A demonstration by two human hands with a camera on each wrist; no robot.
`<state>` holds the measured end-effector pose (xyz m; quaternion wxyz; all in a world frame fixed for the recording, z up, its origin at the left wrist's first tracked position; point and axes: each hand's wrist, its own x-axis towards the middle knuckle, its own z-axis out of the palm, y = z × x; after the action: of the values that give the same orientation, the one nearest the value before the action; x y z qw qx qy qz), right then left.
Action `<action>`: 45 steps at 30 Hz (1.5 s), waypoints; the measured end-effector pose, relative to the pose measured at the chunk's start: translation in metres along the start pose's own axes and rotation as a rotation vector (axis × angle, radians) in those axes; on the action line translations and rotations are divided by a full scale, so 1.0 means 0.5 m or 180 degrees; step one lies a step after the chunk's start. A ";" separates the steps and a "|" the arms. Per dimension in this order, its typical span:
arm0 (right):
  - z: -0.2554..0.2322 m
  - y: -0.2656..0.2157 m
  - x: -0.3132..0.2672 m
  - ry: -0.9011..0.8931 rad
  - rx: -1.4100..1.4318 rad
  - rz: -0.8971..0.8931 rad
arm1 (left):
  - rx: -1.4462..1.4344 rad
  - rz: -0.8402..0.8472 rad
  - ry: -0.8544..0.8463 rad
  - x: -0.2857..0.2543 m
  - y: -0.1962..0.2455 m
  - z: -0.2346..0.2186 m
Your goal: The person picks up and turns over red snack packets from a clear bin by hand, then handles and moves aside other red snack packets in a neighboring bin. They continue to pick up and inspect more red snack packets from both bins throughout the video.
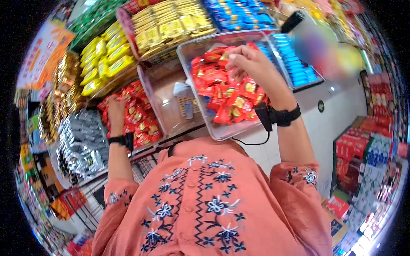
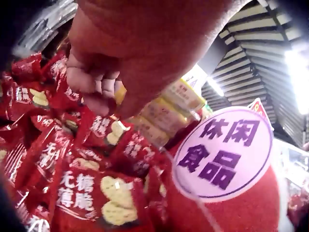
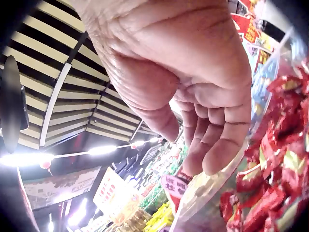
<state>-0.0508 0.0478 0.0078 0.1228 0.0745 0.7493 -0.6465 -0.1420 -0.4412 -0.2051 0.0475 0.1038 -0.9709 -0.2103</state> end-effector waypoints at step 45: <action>-0.011 -0.018 0.035 -0.0412 0.0169 -0.0499 | -0.4091 -0.0167 -0.2361 -0.215 0.456 -0.156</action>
<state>-0.0707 0.0512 0.0122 0.1180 -0.0230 0.7259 -0.6772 -0.0681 -0.2453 -0.0443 -0.2372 0.0009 -0.6059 -0.7594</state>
